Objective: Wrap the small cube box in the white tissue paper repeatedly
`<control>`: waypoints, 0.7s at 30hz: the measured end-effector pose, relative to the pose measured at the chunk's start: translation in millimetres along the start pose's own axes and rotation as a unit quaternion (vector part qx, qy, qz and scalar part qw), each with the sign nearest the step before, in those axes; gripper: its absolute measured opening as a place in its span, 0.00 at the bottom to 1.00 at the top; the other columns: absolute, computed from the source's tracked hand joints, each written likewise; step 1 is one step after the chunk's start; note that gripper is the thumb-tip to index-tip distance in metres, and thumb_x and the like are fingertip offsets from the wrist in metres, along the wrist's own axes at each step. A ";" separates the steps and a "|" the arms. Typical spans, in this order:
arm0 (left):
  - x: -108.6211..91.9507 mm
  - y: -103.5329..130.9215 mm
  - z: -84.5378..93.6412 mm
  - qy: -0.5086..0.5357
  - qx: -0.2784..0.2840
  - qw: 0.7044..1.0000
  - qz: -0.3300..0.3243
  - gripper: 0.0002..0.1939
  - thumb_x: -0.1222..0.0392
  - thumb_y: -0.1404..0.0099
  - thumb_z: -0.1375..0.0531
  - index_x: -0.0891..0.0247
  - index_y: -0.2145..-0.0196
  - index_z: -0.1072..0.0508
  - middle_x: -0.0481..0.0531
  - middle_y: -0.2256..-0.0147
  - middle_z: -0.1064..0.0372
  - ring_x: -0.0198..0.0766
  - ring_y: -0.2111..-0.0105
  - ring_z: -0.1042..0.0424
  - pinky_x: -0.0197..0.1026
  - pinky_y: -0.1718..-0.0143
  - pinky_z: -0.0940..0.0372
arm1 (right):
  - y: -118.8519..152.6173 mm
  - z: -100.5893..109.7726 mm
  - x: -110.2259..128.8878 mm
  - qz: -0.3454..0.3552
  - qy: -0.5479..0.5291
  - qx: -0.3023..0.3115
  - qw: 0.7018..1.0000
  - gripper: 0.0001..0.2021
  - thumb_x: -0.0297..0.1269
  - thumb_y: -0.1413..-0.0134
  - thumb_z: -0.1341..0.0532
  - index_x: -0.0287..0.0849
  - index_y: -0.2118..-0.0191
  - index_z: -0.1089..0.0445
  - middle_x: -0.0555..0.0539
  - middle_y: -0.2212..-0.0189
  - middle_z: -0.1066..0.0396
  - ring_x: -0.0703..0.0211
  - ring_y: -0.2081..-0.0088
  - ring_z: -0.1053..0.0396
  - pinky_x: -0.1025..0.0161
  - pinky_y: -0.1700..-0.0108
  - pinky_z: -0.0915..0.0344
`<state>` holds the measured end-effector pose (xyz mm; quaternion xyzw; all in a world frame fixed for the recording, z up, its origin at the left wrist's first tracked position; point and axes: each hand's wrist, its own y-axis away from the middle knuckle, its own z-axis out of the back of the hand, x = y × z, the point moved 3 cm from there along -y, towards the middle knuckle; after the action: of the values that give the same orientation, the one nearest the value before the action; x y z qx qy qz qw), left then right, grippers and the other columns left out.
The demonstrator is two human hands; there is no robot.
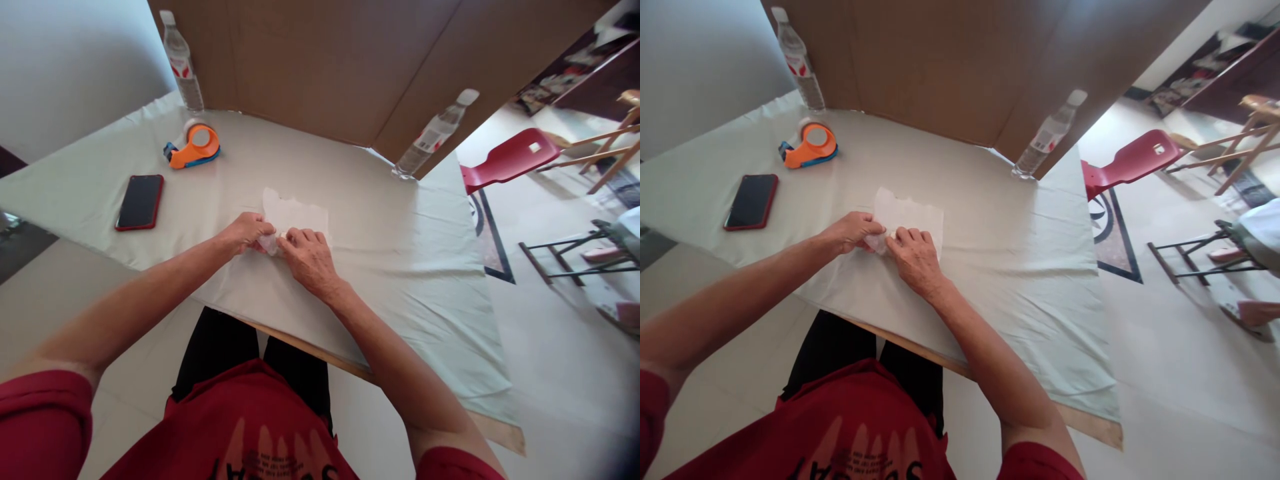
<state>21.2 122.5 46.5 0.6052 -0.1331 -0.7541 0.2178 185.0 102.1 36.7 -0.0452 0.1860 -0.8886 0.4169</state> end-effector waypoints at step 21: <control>-3.8 13.7 -11.4 -0.076 0.075 0.981 -0.162 0.12 0.70 0.47 0.43 0.66 0.67 0.21 0.47 0.76 0.29 0.33 0.76 0.31 0.37 0.69 0.31 | 4.7 10.7 -11.2 -0.008 -0.166 -0.023 0.986 0.11 0.24 0.41 0.45 0.41 0.57 0.29 0.43 0.54 0.21 0.51 0.55 0.28 0.54 0.50 0.42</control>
<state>35.3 113.2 53.4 0.5746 -0.1056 -0.8108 0.0360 198.2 104.7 45.7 -0.2030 0.1348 -0.8675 0.4337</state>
